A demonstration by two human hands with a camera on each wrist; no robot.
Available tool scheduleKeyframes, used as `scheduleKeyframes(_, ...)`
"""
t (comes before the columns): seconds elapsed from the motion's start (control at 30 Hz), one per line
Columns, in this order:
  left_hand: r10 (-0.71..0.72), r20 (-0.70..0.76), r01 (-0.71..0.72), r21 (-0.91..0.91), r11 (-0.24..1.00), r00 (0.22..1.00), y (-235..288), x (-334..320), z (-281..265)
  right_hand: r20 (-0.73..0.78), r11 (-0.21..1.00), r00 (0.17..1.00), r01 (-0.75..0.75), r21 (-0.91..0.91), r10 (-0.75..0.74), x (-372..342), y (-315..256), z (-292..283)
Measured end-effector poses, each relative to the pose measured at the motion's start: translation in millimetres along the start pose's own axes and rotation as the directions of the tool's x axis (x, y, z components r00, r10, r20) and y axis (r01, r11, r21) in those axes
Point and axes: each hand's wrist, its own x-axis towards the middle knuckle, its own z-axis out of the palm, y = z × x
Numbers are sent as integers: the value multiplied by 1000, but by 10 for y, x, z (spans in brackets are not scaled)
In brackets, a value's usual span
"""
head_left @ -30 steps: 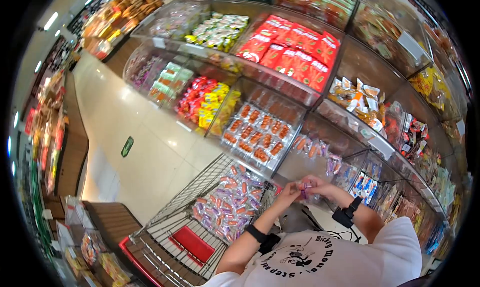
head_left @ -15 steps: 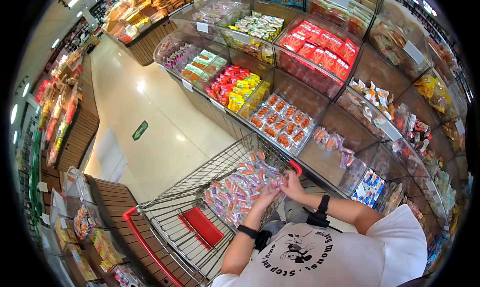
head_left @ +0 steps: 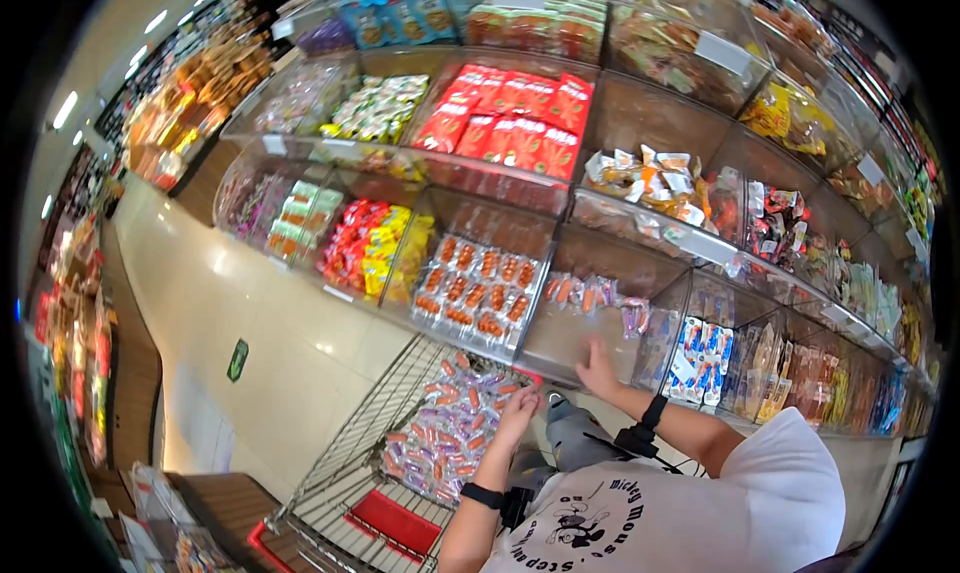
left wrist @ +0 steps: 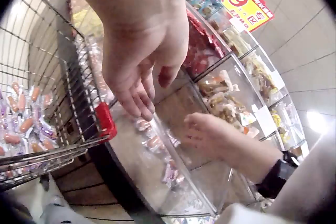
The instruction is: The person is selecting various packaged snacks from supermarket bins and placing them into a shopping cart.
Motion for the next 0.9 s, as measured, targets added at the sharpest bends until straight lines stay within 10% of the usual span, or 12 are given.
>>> scheduleKeyframes(0.13, -78, 81, 85, -85, 993, 994, 424, 366, 366, 178, 871, 890, -451, 194, 421, 421, 836, 90)
scheduleKeyframes(0.27, -113, -22, 113, 34, 993, 993, 569, 932, 616, 239, 885, 898, -419, 204, 370, 625, 1770, 638)
scheduleKeyframes(0.57, -115, -252, 171, 214, 962, 961, 281, 2146, 684, 313, 927, 893, -366, 83, 325, 1357, 1572, 695)
scheduleKeyframes(0.9, 124, -155, -8, 597, 803, 980, 32, 2801, 599, 393, 860, 876, -411, 303, 280, 1355, 1302, 775)
